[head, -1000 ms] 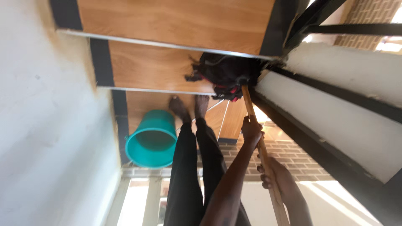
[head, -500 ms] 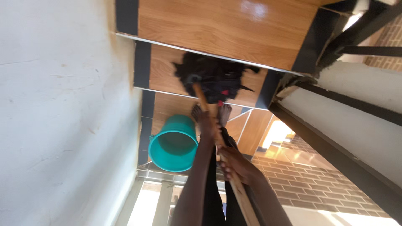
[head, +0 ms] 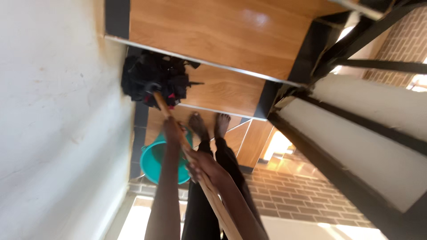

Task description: The person mops the steps of a wooden staircase using a mop and a bucket of water, cleaning each step while moving the bucket down the stairs.

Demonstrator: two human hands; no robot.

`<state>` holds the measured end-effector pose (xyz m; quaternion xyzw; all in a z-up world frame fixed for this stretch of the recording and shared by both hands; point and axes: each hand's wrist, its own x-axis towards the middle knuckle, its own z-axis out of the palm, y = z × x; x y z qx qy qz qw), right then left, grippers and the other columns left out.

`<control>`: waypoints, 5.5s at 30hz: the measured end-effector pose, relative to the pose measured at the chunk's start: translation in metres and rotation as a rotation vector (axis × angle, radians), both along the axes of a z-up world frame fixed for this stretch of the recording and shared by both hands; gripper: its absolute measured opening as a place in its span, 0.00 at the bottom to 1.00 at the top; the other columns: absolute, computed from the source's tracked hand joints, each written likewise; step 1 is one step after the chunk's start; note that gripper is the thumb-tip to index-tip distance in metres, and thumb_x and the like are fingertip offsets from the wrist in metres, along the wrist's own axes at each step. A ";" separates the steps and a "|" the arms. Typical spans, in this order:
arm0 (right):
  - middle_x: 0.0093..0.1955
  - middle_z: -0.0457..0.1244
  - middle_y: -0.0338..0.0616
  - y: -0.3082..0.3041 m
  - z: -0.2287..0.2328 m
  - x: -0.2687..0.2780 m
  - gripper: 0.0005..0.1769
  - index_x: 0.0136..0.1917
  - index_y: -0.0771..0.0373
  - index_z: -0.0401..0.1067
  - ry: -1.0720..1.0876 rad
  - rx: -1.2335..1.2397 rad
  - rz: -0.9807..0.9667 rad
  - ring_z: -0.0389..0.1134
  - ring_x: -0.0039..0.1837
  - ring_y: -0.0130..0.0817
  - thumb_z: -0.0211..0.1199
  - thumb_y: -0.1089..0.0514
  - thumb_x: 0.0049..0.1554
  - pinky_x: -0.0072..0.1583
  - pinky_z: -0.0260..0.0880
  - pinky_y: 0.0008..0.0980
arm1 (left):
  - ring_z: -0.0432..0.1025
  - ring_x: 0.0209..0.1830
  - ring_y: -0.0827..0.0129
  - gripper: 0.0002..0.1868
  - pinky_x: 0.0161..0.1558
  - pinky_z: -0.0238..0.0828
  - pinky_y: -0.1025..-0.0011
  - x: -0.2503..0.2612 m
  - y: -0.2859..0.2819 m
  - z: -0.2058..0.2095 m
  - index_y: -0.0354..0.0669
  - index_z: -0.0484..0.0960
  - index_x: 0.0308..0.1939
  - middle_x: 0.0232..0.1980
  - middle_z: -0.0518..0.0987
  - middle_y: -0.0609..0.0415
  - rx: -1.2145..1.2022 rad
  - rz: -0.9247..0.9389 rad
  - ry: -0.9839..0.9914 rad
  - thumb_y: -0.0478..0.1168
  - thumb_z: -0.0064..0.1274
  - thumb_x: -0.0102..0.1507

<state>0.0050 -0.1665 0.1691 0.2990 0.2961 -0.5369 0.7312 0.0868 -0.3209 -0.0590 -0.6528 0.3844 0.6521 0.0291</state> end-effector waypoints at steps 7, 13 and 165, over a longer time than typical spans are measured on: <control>0.23 0.51 0.27 0.134 0.030 -0.031 0.17 0.52 0.58 0.65 -0.049 0.268 -0.245 0.48 0.21 0.18 0.49 0.43 0.67 0.23 0.49 0.20 | 0.63 0.10 0.65 0.26 0.13 0.65 0.67 -0.098 0.165 0.044 0.49 0.74 0.41 0.19 0.65 0.55 0.471 0.200 0.066 0.64 0.32 0.70; 0.25 0.51 0.30 0.251 0.043 -0.018 0.18 0.56 0.55 0.64 -0.022 0.663 -0.298 0.45 0.21 0.19 0.48 0.40 0.65 0.22 0.43 0.22 | 0.69 0.14 0.59 0.19 0.15 0.68 0.62 -0.115 0.352 0.036 0.49 0.67 0.44 0.25 0.70 0.53 0.376 -0.055 -0.004 0.59 0.33 0.75; 0.34 0.56 0.37 -0.022 -0.117 0.107 0.17 0.62 0.65 0.65 0.518 0.046 0.543 0.58 0.29 0.22 0.56 0.57 0.62 0.28 0.60 0.27 | 0.68 0.21 0.67 0.14 0.23 0.72 0.66 0.120 0.034 -0.112 0.35 0.69 0.46 0.30 0.75 0.49 0.043 0.659 0.229 0.43 0.48 0.66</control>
